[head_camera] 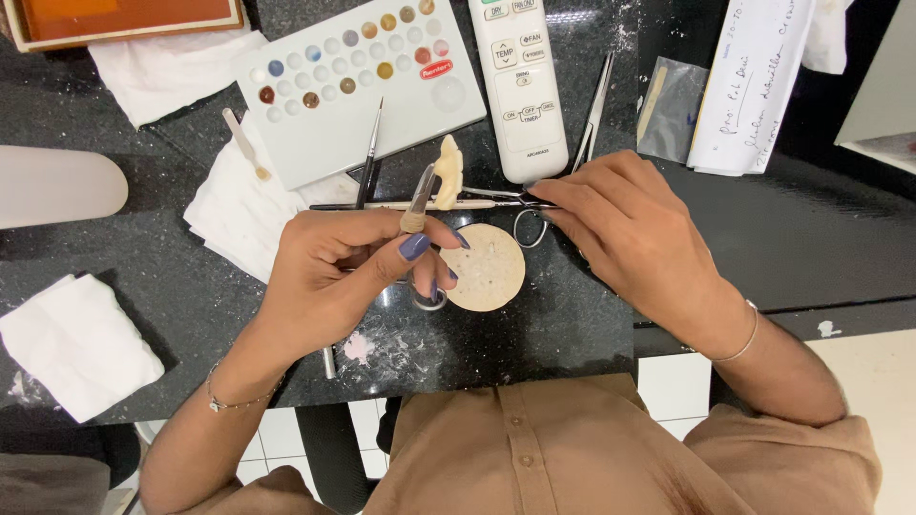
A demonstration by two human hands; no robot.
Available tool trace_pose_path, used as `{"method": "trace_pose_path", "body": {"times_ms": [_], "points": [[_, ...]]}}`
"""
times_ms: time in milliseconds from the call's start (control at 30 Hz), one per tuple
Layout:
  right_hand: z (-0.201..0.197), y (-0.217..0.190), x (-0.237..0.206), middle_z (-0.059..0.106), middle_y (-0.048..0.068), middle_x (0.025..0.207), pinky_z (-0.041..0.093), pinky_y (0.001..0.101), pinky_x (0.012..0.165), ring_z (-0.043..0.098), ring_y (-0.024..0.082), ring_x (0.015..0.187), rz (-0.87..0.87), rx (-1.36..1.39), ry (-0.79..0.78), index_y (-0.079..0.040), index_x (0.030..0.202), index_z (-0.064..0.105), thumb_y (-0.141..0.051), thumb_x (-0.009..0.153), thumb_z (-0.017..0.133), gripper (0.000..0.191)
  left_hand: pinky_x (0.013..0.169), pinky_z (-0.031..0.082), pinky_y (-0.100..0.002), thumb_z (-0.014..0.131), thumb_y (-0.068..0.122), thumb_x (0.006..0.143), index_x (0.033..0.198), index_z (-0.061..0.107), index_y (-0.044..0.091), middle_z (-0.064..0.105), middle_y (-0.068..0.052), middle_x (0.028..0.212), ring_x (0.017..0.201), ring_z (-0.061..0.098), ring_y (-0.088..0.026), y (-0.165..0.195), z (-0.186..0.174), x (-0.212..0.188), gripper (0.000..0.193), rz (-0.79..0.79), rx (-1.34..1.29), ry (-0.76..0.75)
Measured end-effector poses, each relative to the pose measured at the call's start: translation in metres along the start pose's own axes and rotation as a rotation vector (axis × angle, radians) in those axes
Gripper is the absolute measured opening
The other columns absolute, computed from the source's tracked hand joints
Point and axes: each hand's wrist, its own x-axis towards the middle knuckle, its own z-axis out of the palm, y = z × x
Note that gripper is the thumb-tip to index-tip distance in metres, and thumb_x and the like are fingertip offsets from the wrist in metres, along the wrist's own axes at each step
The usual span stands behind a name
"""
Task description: The person holds a partial denture with hemostat forceps and uses a brush to apply and shape ceramic material on the denture teeth, adding material from a small dish. They work over a sponge pad, briefly move the denture toward a porcelain furnace, and continue refining the applied material with the brush and a hand instrument.
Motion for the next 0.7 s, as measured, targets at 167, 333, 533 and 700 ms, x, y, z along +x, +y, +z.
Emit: {"method": "trace_pose_path", "body": {"times_ms": [167, 333, 533, 700], "points": [[0.0032, 0.0022, 0.0007, 0.071, 0.009, 0.105, 0.055, 0.0376, 0.085, 0.065, 0.027, 0.099, 0.039, 0.055, -0.004, -0.002, 0.114, 0.072, -0.003, 0.091, 0.079, 0.025, 0.075, 0.061, -0.03, 0.057, 0.006, 0.107, 0.115, 0.072, -0.01, 0.07, -0.01, 0.083, 0.085, 0.074, -0.018, -0.0003, -0.0007, 0.0002, 0.023, -0.021, -0.009, -0.007], [0.0032, 0.0018, 0.0005, 0.07, 0.01, 0.11, 0.056, 0.0364, 0.084, 0.066, 0.027, 0.099, 0.038, 0.047, 0.0, 0.0, 0.115, 0.073, -0.002, 0.091, 0.079, 0.025, 0.076, 0.063, -0.031, 0.056, 0.009, 0.108, 0.117, 0.072, -0.008, 0.069, -0.009, 0.082, 0.082, 0.074, -0.017, -0.0005, -0.0021, -0.0003, 0.025, -0.036, -0.098, -0.038], [0.0018, -0.0004, 0.0, 0.069, 0.011, 0.111, 0.056, 0.0368, 0.084, 0.066, 0.027, 0.1, 0.028, 0.045, -0.016, 0.0, 0.114, 0.073, 0.001, 0.09, 0.078, 0.025, 0.076, 0.061, -0.03, 0.058, 0.012, 0.109, 0.117, 0.072, -0.007, 0.068, -0.009, 0.081, 0.086, 0.073, -0.018, -0.0022, -0.0018, -0.0017, 0.025, 0.019, -0.001, -0.009], [0.0036, -0.001, -0.0004, 0.069, 0.01, 0.11, 0.055, 0.0371, 0.083, 0.066, 0.027, 0.098, 0.026, 0.043, -0.001, -0.001, 0.114, 0.073, 0.0, 0.089, 0.079, 0.025, 0.061, 0.059, -0.028, 0.054, 0.018, 0.11, 0.115, 0.069, -0.01, 0.062, -0.005, 0.066, 0.061, 0.068, -0.015, -0.0085, -0.0088, -0.0013, 0.033, -0.123, -0.28, -0.048]]}}
